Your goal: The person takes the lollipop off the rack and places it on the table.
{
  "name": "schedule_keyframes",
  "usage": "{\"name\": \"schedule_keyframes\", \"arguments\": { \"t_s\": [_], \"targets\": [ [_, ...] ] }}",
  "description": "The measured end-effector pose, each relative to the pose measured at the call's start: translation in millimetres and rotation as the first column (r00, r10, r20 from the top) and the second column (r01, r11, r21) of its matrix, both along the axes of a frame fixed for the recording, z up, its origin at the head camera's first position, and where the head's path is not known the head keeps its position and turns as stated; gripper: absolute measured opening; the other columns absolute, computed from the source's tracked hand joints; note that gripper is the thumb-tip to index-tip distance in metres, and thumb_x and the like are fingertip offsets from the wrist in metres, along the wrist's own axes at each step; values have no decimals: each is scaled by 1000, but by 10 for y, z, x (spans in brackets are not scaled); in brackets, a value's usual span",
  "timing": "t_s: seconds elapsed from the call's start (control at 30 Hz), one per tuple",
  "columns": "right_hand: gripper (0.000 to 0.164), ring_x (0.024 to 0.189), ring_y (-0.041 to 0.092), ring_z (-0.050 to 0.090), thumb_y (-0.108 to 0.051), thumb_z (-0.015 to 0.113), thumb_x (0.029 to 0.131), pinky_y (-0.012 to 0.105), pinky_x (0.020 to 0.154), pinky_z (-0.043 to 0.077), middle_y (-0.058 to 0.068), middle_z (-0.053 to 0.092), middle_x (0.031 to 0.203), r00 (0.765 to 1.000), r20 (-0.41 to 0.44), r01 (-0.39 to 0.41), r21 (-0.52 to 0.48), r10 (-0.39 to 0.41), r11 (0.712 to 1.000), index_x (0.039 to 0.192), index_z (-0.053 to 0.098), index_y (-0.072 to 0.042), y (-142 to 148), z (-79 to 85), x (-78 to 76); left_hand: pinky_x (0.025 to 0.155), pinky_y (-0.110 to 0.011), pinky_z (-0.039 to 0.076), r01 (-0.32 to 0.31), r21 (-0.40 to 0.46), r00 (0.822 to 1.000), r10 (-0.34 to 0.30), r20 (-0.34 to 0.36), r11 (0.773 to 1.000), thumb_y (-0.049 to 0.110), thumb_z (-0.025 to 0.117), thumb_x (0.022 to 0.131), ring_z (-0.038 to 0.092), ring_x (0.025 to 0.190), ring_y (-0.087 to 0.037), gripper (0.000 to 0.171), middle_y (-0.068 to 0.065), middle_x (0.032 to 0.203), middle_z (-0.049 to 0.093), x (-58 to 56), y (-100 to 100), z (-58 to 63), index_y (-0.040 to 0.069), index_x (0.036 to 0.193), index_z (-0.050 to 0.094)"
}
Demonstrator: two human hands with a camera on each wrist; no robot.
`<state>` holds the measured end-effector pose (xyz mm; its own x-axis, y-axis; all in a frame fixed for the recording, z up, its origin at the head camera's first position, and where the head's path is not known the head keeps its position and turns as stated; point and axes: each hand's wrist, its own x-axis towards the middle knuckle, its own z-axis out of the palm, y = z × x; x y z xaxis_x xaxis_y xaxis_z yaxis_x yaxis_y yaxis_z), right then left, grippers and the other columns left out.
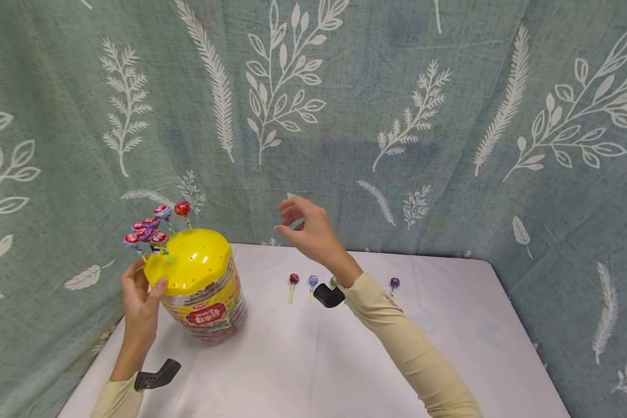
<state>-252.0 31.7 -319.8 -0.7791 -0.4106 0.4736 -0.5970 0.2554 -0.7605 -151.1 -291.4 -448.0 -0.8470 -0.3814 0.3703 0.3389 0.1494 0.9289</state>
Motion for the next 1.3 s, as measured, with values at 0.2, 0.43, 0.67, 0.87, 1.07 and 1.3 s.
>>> {"name": "schedule_keyframes", "arguments": {
  "t_s": [0.2, 0.43, 0.67, 0.87, 1.07, 1.3],
  "targets": [
    [28, 87, 14, 61, -8, 70, 84, 32, 71, 53, 4, 64, 98, 999, -13, -50, -26, 50, 998, 110, 60, -10, -212, 12, 31, 93, -18, 33, 1, -2, 1000, -1, -9, 1000, 10, 57, 87, 36, 124, -16, 64, -3, 141, 35, -3, -14, -16, 16, 141, 23],
    [29, 88, 14, 61, -7, 70, 84, 32, 73, 52, 5, 64, 100, 995, -4, -104, -54, 104, 993, 111, 59, -9, -476, 55, 42, 95, -20, 32, 0, -14, 1000, 0, -8, 1000, 10, 57, 87, 35, 126, -15, 64, -3, 142, 35, 22, -25, -15, 15, 141, 23],
    [31, 89, 18, 62, -8, 70, 84, 25, 75, 51, 8, 64, 102, 991, 27, -126, -82, 128, 989, 112, 59, -8, -770, 61, -17, 95, -19, 33, -7, -21, 1000, 7, 5, 1000, 10, 58, 87, 35, 127, -15, 64, -3, 144, 34, 33, -21, -18, 15, 141, 23],
    [33, 93, 28, 62, -3, 68, 85, 26, 80, 50, 17, 62, 106, 985, 73, -153, -88, 159, 984, 116, 56, -1, -960, 183, 82, 100, -25, 31, 4, -19, 1000, -4, 2, 1000, 10, 58, 87, 33, 129, -16, 65, -3, 143, 33, 36, -19, -20, 14, 141, 23],
    [33, 88, 17, 63, -8, 70, 84, 22, 75, 50, 9, 63, 103, 987, 68, -142, -104, 149, 984, 115, 57, -8, -1237, 78, -51, 103, -31, 28, 7, -20, 1000, -6, 11, 1000, 11, 58, 87, 31, 131, -16, 66, -2, 144, 32, 37, -30, -10, 16, 142, 22],
    [34, 83, 11, 62, -8, 71, 83, 18, 72, 49, 3, 63, 98, 994, 66, -79, -67, 83, 995, 115, 58, -8, -1515, -22, -181, 99, -23, 31, 9, -24, 1000, -9, 2, 1000, 12, 58, 88, 32, 130, -16, 65, -3, 145, 32, 23, -22, -6, 16, 142, 22]
  ]
}}
